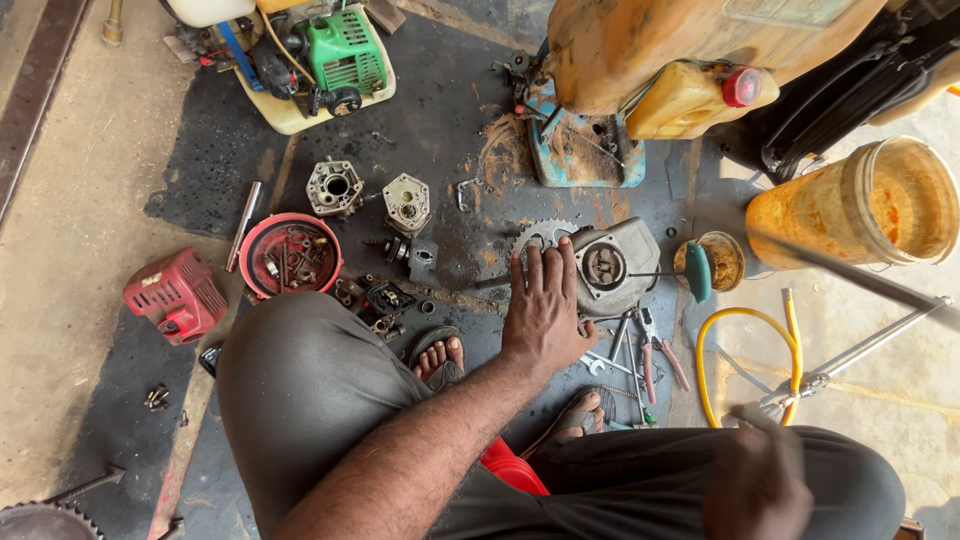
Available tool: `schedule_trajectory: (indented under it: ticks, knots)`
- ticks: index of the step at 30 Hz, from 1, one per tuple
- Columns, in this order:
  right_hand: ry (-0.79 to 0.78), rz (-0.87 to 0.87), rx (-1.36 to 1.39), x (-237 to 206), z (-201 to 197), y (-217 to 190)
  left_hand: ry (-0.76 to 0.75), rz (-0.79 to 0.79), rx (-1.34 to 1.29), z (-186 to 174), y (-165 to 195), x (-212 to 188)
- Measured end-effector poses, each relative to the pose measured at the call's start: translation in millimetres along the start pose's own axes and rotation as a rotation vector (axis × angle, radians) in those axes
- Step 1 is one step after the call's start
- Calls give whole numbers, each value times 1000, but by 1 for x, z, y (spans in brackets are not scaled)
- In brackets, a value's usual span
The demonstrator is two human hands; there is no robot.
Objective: The person sits on the floor and uses a T-handle wrench to tighten bolts on a small engine cylinder head. They then use a screwdriver to adjust a component on the side of the engine block.
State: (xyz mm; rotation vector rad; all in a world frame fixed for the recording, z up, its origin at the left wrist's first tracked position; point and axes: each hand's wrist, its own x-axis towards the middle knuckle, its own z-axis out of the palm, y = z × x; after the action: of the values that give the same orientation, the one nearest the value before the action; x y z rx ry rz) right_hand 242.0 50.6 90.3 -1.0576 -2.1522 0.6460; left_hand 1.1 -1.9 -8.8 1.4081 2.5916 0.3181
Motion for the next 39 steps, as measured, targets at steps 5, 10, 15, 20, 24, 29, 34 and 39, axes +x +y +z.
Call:
schedule_trajectory:
  ticks: [5, 10, 15, 20, 24, 29, 34, 39]
  knots:
    - [-193, 334, 44, -5, -5, 13, 12, -17, -14, -2, -1, 0]
    - [-222, 354, 33, -12, -14, 13, 3, -11, -24, -2, -1, 3]
    - [-225, 328, -22, -9, -23, -2, 13, -10, -35, -1, 1, 5]
    - [-207, 330, 4, -19, -27, 1, 32, -19, -17, 0, 0, 6]
    - [-407, 415, -85, -21, -12, 20, 22, -15, -11, -2, 1, 6]
    - [-56, 200, 159, -17, -45, 10, -24, -11, -11, -4, 3, 3]
    - [-25, -60, 95, -13, -27, 21, 27, -25, -8, -4, 1, 6]
    - [-238, 443, 254, -28, -25, 57, 6, -12, 23, -5, 1, 5]
